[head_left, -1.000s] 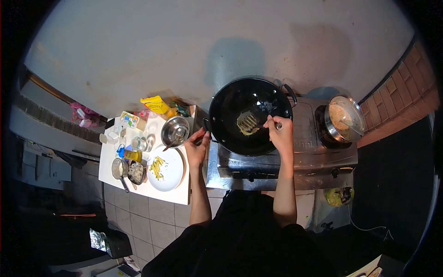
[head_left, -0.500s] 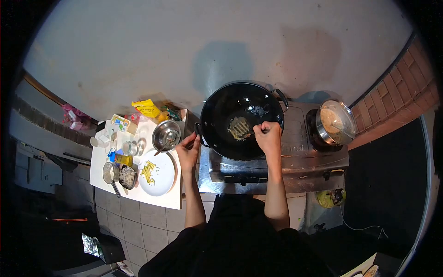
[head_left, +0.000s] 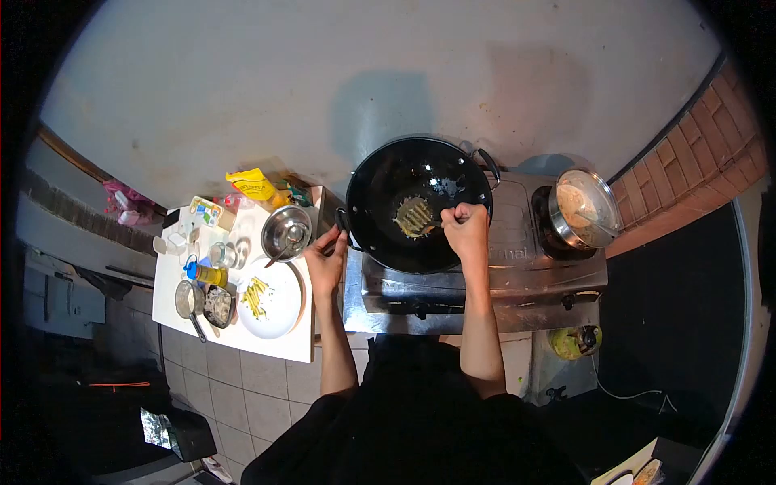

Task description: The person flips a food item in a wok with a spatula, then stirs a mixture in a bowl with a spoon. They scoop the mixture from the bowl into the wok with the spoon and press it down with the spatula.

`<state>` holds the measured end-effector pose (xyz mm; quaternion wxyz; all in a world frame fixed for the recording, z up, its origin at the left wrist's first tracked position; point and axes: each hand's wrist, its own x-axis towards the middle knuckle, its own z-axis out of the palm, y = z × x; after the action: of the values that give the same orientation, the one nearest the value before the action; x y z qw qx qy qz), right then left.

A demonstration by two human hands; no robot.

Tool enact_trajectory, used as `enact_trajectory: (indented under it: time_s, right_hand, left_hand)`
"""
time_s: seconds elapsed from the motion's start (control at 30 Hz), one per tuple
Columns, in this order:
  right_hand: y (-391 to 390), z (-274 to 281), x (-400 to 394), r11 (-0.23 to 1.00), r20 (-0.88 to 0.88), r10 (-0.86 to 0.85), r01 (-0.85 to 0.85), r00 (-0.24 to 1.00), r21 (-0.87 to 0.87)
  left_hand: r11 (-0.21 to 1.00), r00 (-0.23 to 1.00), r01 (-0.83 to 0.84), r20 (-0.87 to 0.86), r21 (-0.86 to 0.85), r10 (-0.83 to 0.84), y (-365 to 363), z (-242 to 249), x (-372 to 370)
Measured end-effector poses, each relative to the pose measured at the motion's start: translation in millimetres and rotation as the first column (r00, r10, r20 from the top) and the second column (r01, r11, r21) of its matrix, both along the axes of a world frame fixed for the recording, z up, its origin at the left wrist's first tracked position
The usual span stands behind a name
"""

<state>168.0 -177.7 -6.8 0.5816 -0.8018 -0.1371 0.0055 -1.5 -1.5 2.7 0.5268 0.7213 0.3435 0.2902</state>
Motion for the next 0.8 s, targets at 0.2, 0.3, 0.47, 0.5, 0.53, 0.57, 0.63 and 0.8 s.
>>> enact_trajectory:
  time_s: [0.2,0.3,0.47,0.5,0.53,0.57,0.63,0.8]
  right_hand:
    - [-5.7,-0.9,-2.7,0.999,-0.02,0.04,-0.04,0.999,-0.023]
    - [-11.8,5.8,-8.6,0.979,-0.115,0.192,-0.182,0.975,0.095]
    - [-13.2,26.3,-11.8,0.964,-0.015,0.221,-0.216,0.975,0.157]
    - [-12.1,25.7,-11.4,0.962,-0.015,0.224,-0.219,0.975,0.162]
    - [-11.3,23.9,-9.6,0.954,-0.004,0.208,-0.202,0.978,0.22]
    - [-11.1,22.3,-7.6,0.943,0.005,0.192,-0.186,0.981,0.276]
    - [-14.3,22.7,-4.9,0.939,0.016,0.195,-0.192,0.981,0.285]
    - [-18.5,17.5,-1.3,0.932,-0.019,0.2,-0.184,0.98,0.313]
  left_hand:
    - [1.0,1.0,-0.006,0.015,0.001,0.006,0.2,-1.6,1.6]
    - [1.0,1.0,0.003,0.022,0.001,-0.003,0.2,-2.1,1.1]
    - [0.997,1.0,0.022,-0.023,0.069,-0.021,-6.6,9.4,3.0]
    - [0.996,0.999,0.032,-0.03,0.089,-0.03,-5.3,9.4,1.8]
    - [0.994,0.998,0.045,-0.04,0.097,-0.041,-3.8,7.8,1.4]
    - [0.994,0.998,0.042,-0.041,0.101,-0.038,-3.7,7.6,1.2]
    - [0.992,0.999,0.047,-0.032,0.119,-0.043,-4.8,7.8,0.7]
    - [0.993,0.998,0.056,0.009,0.099,-0.058,4.7,-10.6,0.9]
